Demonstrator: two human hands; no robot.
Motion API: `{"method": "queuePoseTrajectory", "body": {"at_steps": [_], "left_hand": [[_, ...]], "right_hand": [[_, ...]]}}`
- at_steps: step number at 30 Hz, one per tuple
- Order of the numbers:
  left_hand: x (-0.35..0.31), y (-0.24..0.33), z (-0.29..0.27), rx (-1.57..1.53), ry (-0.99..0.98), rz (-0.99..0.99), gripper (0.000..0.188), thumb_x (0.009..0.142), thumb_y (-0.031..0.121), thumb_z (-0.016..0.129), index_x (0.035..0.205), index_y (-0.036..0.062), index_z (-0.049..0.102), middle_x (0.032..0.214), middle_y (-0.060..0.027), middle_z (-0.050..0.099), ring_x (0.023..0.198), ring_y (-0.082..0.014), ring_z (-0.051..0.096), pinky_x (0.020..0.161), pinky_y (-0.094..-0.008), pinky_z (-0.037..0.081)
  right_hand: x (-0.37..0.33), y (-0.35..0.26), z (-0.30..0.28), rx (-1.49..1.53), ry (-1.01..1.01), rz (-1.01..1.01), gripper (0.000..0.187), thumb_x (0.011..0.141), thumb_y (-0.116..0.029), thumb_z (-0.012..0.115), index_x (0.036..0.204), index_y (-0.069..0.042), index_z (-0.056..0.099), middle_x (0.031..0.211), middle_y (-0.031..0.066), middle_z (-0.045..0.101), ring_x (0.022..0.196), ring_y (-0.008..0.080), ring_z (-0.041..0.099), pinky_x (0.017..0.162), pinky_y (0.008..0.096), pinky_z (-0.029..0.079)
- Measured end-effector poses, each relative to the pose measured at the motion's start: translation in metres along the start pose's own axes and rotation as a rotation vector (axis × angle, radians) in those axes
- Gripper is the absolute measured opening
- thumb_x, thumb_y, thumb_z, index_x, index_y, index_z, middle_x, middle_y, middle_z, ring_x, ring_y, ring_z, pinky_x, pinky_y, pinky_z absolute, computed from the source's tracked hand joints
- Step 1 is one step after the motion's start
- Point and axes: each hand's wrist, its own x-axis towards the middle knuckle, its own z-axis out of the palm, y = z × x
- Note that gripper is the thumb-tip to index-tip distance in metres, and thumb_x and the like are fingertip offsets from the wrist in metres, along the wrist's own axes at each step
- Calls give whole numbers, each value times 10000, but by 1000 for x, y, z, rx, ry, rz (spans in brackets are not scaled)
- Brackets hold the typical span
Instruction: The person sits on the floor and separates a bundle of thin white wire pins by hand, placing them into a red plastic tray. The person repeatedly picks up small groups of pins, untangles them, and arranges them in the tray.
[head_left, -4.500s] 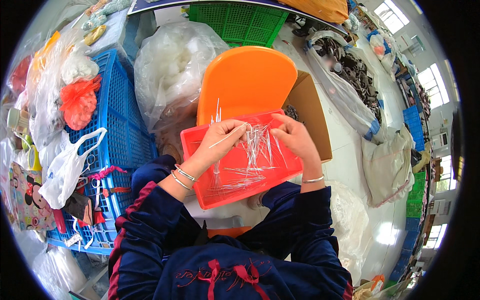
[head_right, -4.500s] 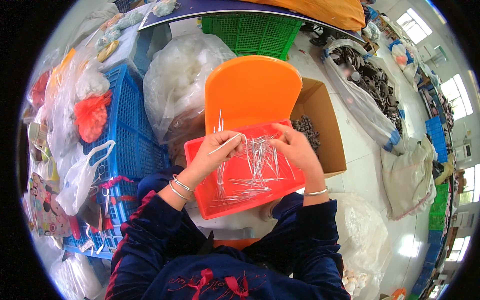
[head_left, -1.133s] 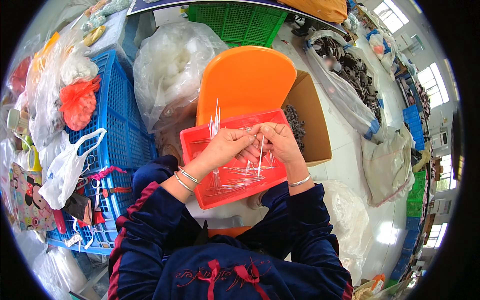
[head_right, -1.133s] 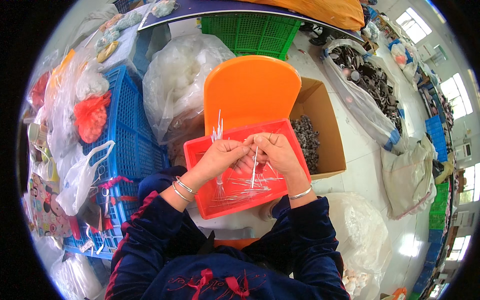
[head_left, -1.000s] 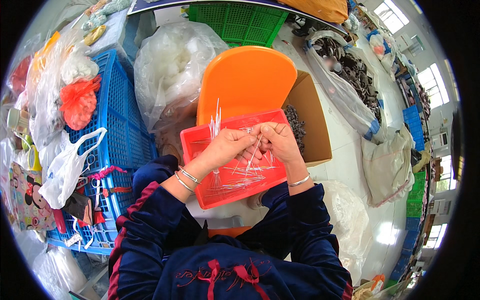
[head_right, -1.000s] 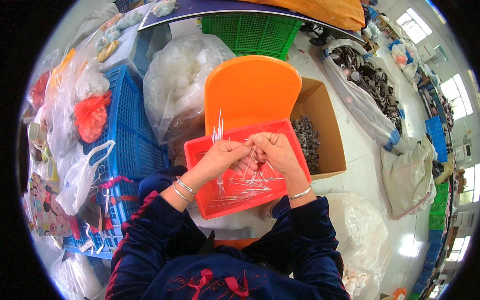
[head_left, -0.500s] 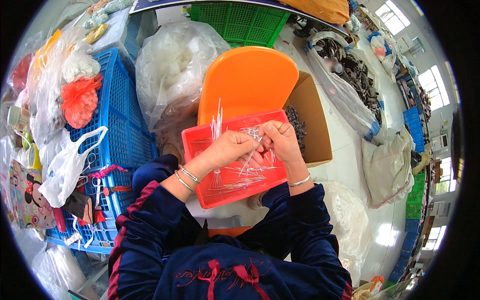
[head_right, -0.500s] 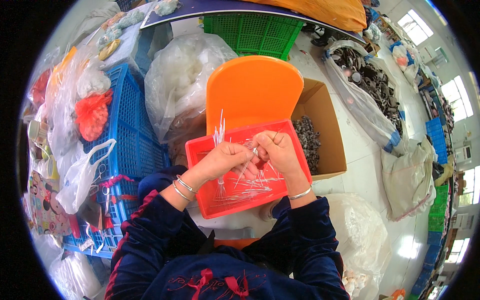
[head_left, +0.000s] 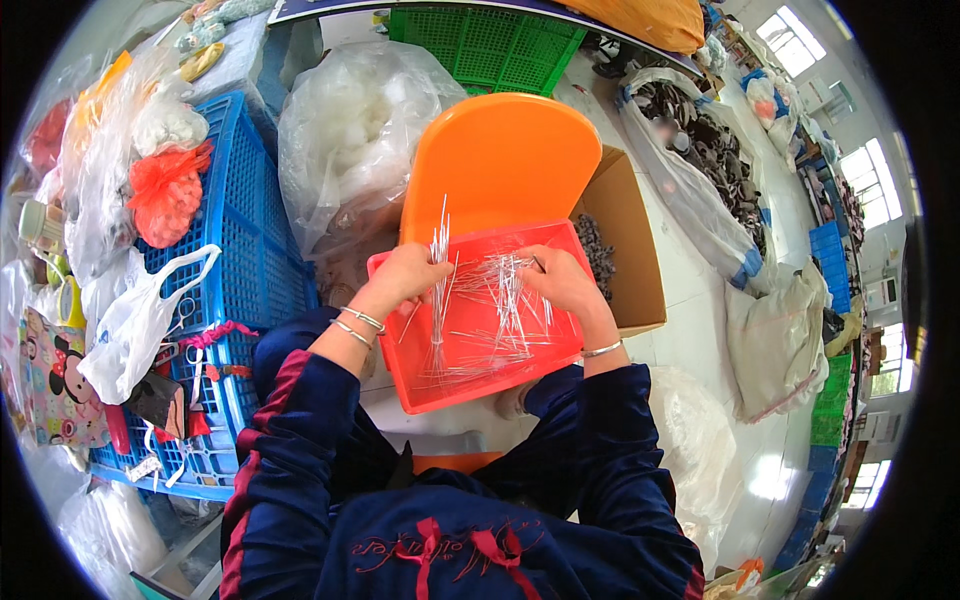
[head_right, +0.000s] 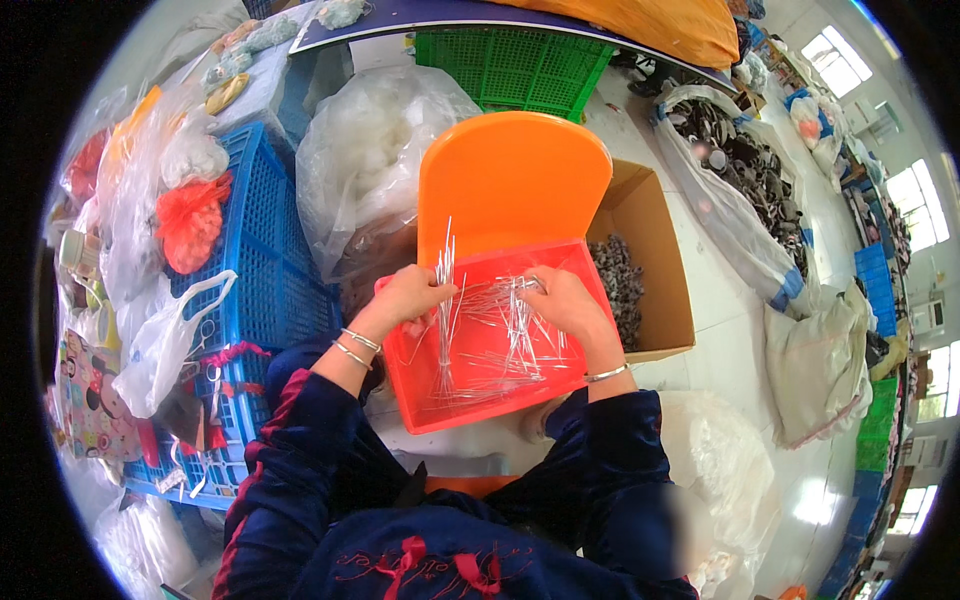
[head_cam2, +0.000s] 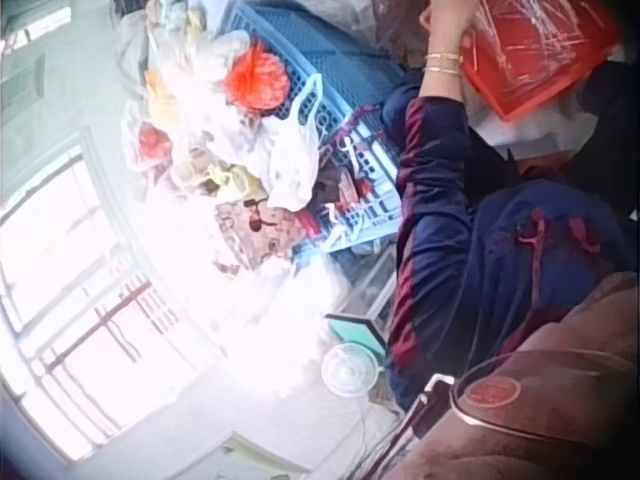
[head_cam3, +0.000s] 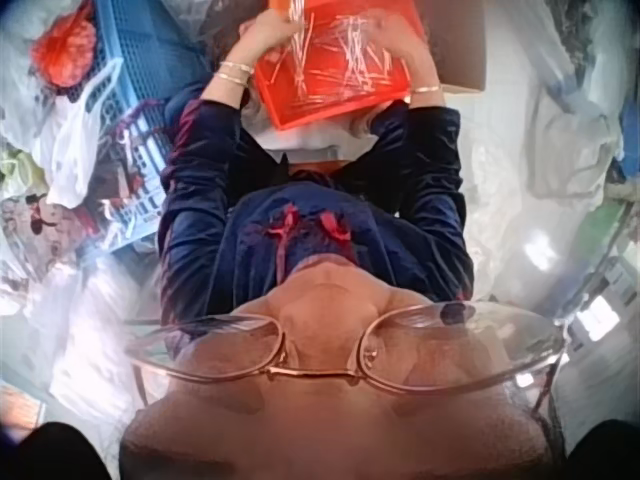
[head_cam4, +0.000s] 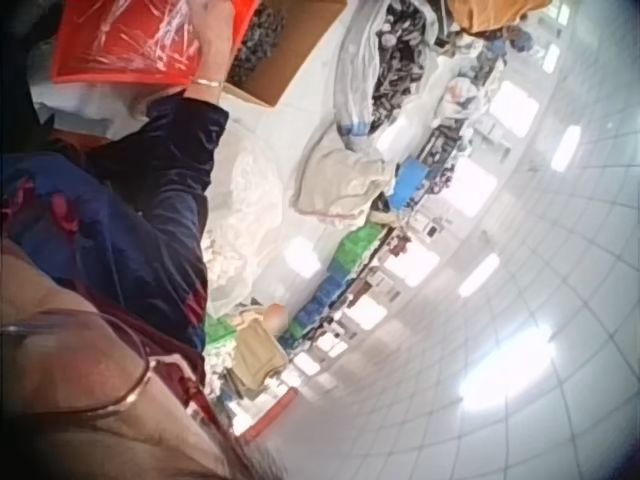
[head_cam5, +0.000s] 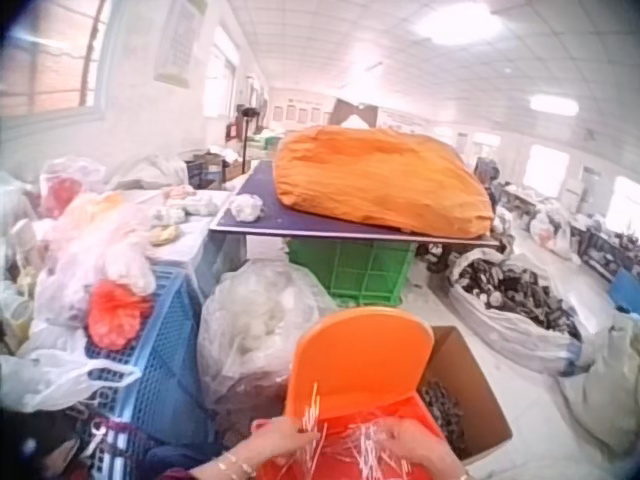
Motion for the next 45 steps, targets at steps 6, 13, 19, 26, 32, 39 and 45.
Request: {"method": "queuePoseTrajectory", "body": {"at_steps": [6, 13, 19, 26, 32, 39, 45], "left_hand": [[2, 4, 17, -142, -95, 103, 212, 882, 180, 613, 809, -15, 657, 622, -77, 624, 523, -135, 591, 511, -281, 473], [-2, 8, 28, -216, -347, 389, 201, 907, 173, 594, 829, 10, 684, 685, -14, 644, 587, -71, 580, 574, -239, 456], [-8, 12, 28, -213, -430, 426, 208, 910, 179, 602, 817, 9, 677, 685, -7, 641, 575, -67, 565, 558, -228, 447], [-5, 10, 26, -316, -332, 409, 227, 924, 207, 591, 813, 26, 673, 679, 6, 632, 573, -55, 559, 529, -207, 433], [1, 12, 15, -392, -117, 343, 247, 927, 218, 578, 809, 26, 679, 692, 1, 647, 572, -51, 567, 516, -211, 450], [1, 14, 2, -421, 10, 354, 256, 923, 212, 583, 786, 20, 681, 664, -5, 642, 554, -52, 567, 520, -211, 468], [-2, 17, -4, -468, 13, 380, 251, 927, 219, 586, 792, 29, 678, 668, 0, 641, 552, -50, 562, 533, -206, 471]], "right_hand": [[7, 0, 12, 322, 49, 5, 242, 902, -175, 626, 1023, 33, 652, 765, -23, 593, 656, 60, 515, 581, 242, 424], [-3, -32, 16, 724, 14, 15, 216, 894, -144, 647, 1023, 29, 655, 849, -18, 621, 781, 47, 534, 687, 217, 444], [0, -24, 21, 755, 17, -27, 171, 902, -142, 639, 977, 11, 658, 797, -30, 617, 675, 15, 512, 582, 177, 408], [-1, -30, 6, 782, 124, 45, 166, 923, -169, 606, 914, -12, 658, 720, -34, 582, 627, 28, 489, 568, 189, 393], [-1, 10, -10, 240, 44, 184, 342, 921, -311, 577, 793, -3, 654, 666, 28, 590, 631, 112, 539, 610, 270, 431], [-13, 8, 5, 166, -257, 268, 377, 920, -360, 572, 824, -14, 685, 653, 18, 581, 526, 92, 477, 482, 251, 370], [-6, -2, 49, 470, -260, 400, 333, 889, -351, 624, 787, -36, 662, 607, -11, 543, 460, 63, 421, 423, 235, 339]]}}
